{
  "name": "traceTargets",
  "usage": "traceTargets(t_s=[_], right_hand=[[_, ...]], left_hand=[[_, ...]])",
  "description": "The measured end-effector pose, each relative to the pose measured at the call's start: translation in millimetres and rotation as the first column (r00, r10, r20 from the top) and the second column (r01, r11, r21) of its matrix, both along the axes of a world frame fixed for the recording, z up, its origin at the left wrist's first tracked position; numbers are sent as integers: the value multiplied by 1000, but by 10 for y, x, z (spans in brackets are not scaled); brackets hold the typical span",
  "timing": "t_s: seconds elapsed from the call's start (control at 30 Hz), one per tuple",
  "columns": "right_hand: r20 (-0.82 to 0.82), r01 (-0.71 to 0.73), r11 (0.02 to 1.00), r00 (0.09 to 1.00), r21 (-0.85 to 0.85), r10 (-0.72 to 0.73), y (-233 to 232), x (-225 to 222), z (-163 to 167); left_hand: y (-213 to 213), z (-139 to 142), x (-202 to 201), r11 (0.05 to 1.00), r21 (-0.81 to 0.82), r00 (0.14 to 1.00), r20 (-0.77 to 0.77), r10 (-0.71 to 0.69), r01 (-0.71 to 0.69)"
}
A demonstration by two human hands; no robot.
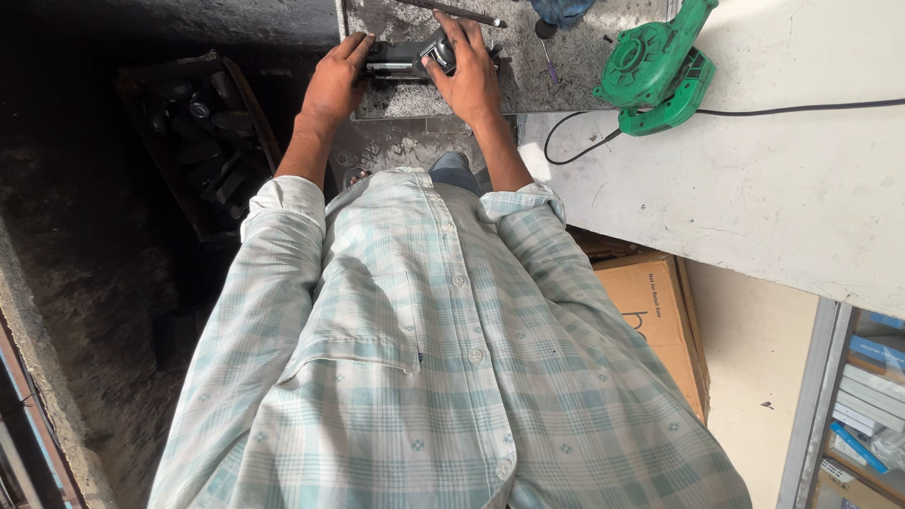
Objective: The person works on a printer toner cartridge at a workbench, handling its roller and components, pouring toner from a black bottle into the cartridge, and then using a green air blower on the cartridge and work area.
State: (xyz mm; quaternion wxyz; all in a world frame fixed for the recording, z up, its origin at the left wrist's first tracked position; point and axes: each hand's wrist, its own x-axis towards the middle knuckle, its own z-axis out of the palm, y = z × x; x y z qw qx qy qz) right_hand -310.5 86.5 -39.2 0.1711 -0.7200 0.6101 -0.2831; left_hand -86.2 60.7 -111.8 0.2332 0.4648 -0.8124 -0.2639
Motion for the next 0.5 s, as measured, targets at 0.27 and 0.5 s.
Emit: traceTargets(t_s=[0.27, 0.5], right_hand=[[-2, -37, 998, 999, 50, 37, -140, 195, 64], [44, 23, 998, 999, 66, -26, -191, 208, 58]], left_hand=[[19, 15, -14, 999, 28, 999, 24, 23, -23], [-5, -15, -11, 999, 48, 999, 37, 21, -23]])
